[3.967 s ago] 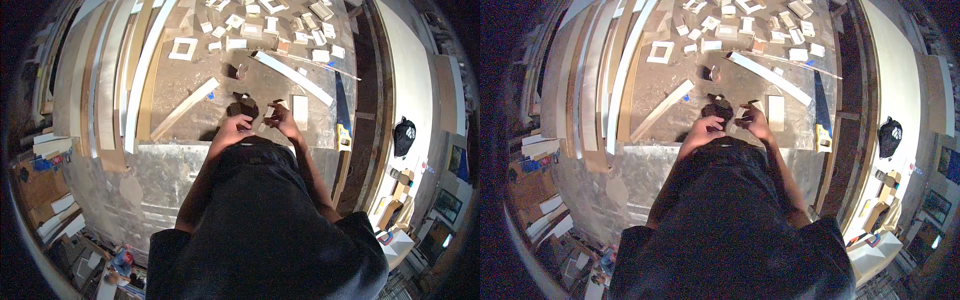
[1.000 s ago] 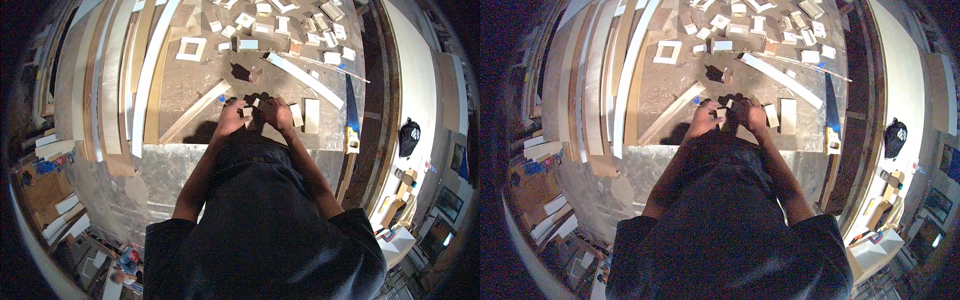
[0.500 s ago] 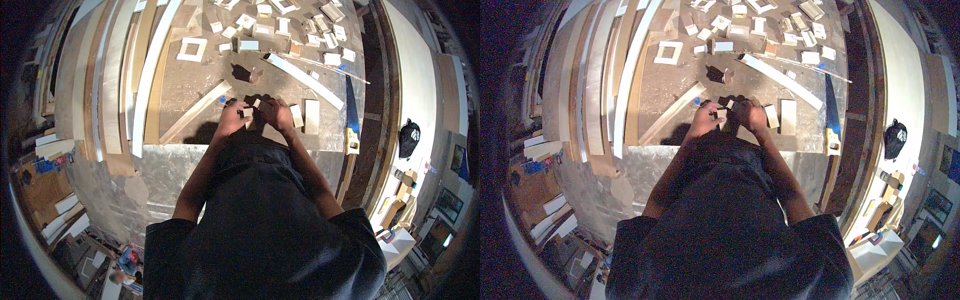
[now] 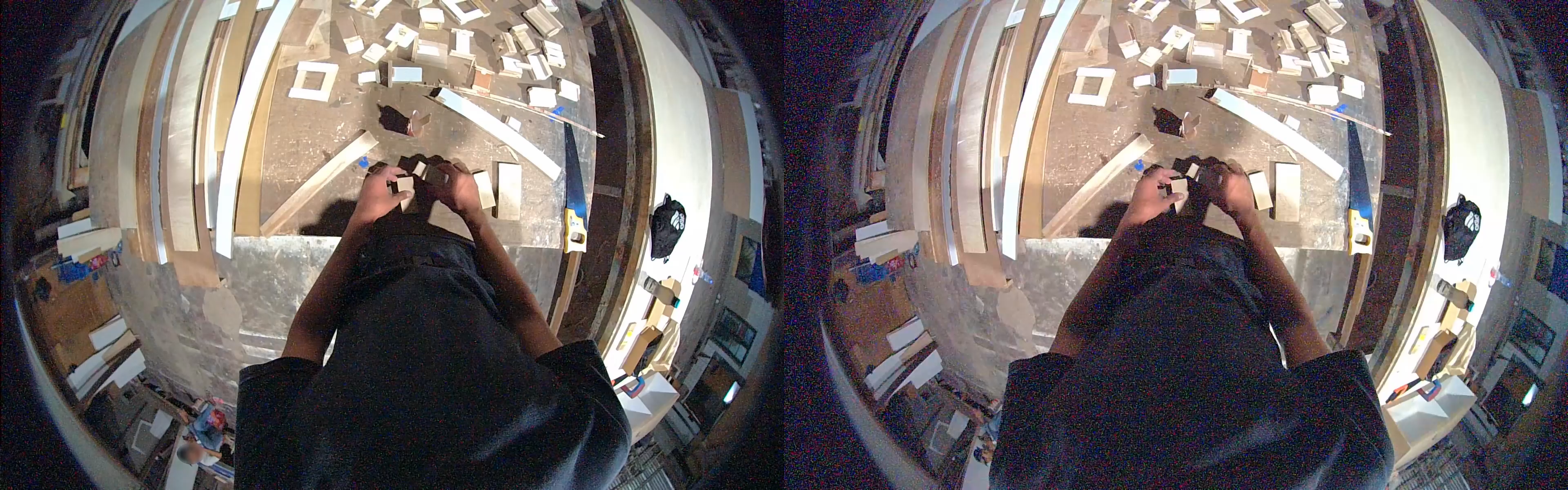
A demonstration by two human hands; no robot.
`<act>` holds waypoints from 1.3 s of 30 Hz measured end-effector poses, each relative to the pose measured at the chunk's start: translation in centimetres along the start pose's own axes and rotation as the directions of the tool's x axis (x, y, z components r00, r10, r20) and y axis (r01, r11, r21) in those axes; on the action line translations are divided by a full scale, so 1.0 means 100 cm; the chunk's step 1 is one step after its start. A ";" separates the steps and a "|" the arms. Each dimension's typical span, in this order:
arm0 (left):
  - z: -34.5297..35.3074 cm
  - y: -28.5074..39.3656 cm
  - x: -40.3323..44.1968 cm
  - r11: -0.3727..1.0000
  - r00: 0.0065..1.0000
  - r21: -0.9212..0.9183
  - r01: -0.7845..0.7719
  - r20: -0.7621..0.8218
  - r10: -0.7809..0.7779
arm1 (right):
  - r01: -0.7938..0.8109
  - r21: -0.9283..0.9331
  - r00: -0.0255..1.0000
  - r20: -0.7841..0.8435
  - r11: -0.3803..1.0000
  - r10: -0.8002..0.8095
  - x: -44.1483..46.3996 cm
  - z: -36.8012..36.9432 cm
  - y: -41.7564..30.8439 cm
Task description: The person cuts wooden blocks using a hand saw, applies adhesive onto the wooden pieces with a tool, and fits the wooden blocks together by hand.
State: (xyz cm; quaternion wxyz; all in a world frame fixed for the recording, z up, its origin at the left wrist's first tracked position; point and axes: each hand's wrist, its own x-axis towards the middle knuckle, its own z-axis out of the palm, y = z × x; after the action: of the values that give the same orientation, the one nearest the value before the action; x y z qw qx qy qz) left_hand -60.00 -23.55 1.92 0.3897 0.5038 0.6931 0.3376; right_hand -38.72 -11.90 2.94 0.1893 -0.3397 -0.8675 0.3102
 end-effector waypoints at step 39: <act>-0.017 0.260 -0.017 0.575 0.932 -0.766 0.288 0.362 0.014 | 0.090 0.991 0.965 -0.063 -0.096 0.255 -0.060 -0.154 -0.104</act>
State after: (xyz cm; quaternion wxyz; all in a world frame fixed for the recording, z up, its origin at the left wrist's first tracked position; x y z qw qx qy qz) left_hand -49.90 -18.42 25.42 0.7105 0.2637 0.4253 0.4948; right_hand -31.14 -15.89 20.51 0.4580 -0.1758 -0.3021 0.8174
